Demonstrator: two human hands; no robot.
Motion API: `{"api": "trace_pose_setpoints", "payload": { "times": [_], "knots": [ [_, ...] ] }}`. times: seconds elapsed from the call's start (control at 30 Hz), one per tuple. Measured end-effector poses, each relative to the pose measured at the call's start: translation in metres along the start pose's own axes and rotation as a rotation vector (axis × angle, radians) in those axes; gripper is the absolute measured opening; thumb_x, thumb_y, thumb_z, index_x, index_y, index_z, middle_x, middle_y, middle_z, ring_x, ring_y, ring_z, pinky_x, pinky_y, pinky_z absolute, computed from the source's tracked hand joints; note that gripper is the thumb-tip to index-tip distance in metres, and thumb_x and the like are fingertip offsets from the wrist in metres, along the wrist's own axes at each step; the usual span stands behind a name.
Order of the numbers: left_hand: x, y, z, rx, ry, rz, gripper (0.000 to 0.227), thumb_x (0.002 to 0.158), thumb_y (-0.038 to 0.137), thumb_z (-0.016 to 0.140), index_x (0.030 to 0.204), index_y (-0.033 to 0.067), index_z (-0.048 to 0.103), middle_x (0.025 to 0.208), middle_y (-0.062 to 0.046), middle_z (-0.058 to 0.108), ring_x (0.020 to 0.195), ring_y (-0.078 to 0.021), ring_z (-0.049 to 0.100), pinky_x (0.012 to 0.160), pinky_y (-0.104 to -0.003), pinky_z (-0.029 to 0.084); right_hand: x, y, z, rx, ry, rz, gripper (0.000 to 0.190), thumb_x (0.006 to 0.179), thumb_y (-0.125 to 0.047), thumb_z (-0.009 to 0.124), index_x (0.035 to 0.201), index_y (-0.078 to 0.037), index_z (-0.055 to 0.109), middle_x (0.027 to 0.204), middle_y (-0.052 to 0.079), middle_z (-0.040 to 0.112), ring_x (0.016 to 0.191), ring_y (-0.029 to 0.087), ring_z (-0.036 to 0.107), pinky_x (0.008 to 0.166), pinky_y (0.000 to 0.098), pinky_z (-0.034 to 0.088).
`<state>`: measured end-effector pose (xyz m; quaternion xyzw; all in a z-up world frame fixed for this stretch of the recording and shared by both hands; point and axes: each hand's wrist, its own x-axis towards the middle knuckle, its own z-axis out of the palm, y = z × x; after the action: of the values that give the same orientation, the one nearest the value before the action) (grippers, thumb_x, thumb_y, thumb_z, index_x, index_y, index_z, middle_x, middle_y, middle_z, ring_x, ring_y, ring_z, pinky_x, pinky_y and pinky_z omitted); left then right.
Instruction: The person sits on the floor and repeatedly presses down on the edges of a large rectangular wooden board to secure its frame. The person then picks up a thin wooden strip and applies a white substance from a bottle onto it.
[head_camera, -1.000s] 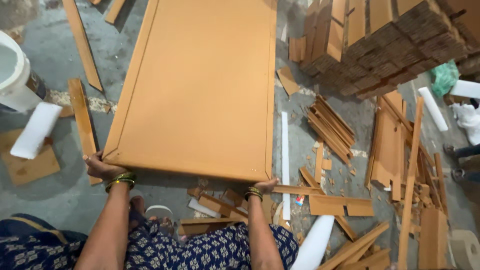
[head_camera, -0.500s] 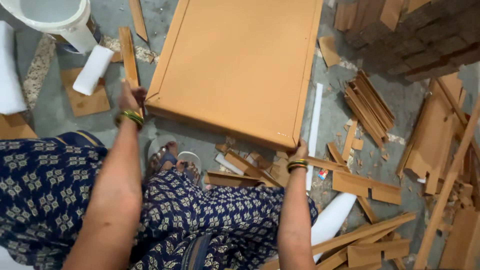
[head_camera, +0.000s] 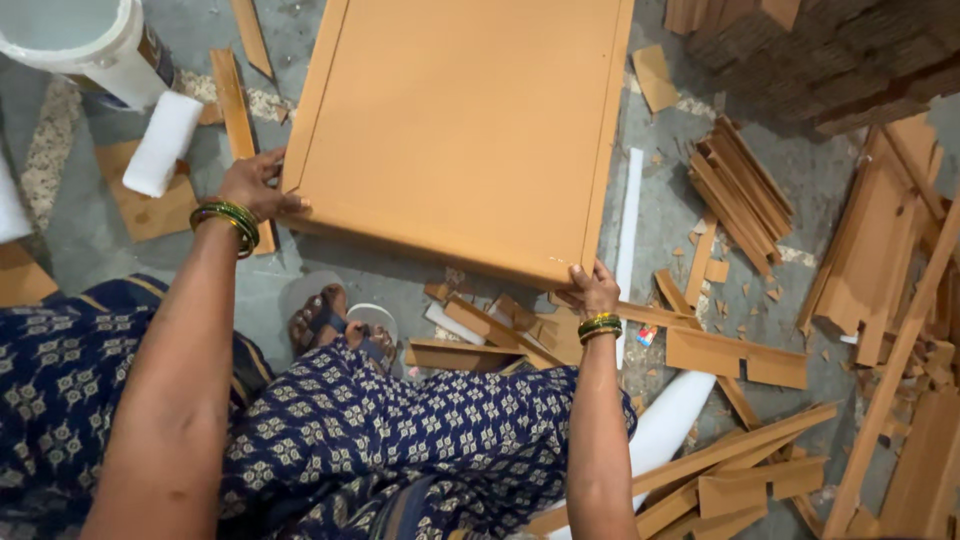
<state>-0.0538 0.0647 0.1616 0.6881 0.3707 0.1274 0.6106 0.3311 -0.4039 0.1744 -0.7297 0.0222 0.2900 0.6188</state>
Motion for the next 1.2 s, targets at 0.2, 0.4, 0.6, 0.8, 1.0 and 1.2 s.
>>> {"api": "trace_pose_setpoints", "payload": {
  "times": [0.2, 0.4, 0.6, 0.8, 1.0, 1.2],
  "knots": [
    [-0.001, -0.011, 0.002, 0.035, 0.038, 0.076, 0.086, 0.066, 0.000, 0.085, 0.146, 0.0066, 0.055, 0.133, -0.010, 0.069, 0.115, -0.0171, 0.066, 0.099, -0.033, 0.054, 0.014, 0.013, -0.001, -0.065, 0.064, -0.004, 0.051, 0.084, -0.013, 0.073, 0.134, -0.012, 0.062, 0.106, 0.003, 0.072, 0.077, 0.019, 0.073, 0.060, 0.0459, 0.066],
    [0.008, -0.079, 0.022, -0.120, 0.658, 0.105, 0.034, 0.105, 0.033, 0.073, 0.098, -0.0003, 0.079, 0.084, -0.004, 0.073, 0.077, -0.0123, 0.065, 0.068, -0.029, 0.052, 0.032, 0.036, -0.024, 0.274, 0.172, -0.070, 0.072, 0.102, -0.064, 0.048, 0.132, -0.003, 0.072, 0.106, 0.007, 0.075, 0.072, 0.017, 0.053, 0.051, 0.0263, 0.043],
    [0.040, -0.097, 0.045, -0.297, 0.845, 0.340, 0.039, 0.109, 0.029, 0.057, 0.089, -0.0002, 0.073, 0.084, -0.008, 0.067, 0.079, -0.0219, 0.062, 0.071, -0.040, 0.045, 0.058, 0.040, -0.003, 0.224, 0.324, -0.454, 0.084, 0.111, -0.066, 0.027, 0.114, 0.002, 0.077, 0.109, 0.015, 0.080, 0.094, 0.020, 0.075, 0.086, 0.0321, 0.057],
    [0.020, -0.042, 0.064, 0.216, 1.049, 0.203, 0.046, 0.110, 0.031, 0.046, 0.084, 0.0036, 0.071, 0.090, -0.015, 0.071, 0.084, -0.0377, 0.066, 0.076, -0.051, 0.048, 0.043, 0.034, 0.040, -0.340, 0.767, -0.269, 0.081, 0.111, -0.056, 0.031, 0.081, 0.005, 0.075, 0.067, 0.020, 0.067, 0.062, 0.032, 0.059, 0.063, 0.0498, 0.044],
    [0.006, -0.024, 0.073, 0.493, 1.057, 0.198, 0.037, 0.112, 0.026, 0.040, 0.093, 0.0043, 0.063, 0.094, -0.016, 0.066, 0.086, -0.0399, 0.064, 0.072, -0.052, 0.046, 0.035, 0.035, 0.039, -0.463, 0.838, -0.446, 0.072, 0.108, -0.056, 0.035, 0.093, 0.002, 0.077, 0.077, 0.017, 0.074, 0.070, 0.033, 0.070, 0.066, 0.0472, 0.052],
    [-0.001, -0.003, 0.066, 0.578, 0.984, 0.203, 0.033, 0.115, 0.035, 0.048, 0.107, 0.0055, 0.062, 0.108, -0.020, 0.062, 0.101, -0.0427, 0.059, 0.087, -0.056, 0.044, 0.030, 0.039, 0.038, -1.152, 0.874, -0.606, 0.044, 0.102, -0.030, 0.047, 0.127, 0.000, 0.067, 0.121, 0.021, 0.070, 0.107, 0.037, 0.068, 0.088, 0.0460, 0.054]
  ]
}}
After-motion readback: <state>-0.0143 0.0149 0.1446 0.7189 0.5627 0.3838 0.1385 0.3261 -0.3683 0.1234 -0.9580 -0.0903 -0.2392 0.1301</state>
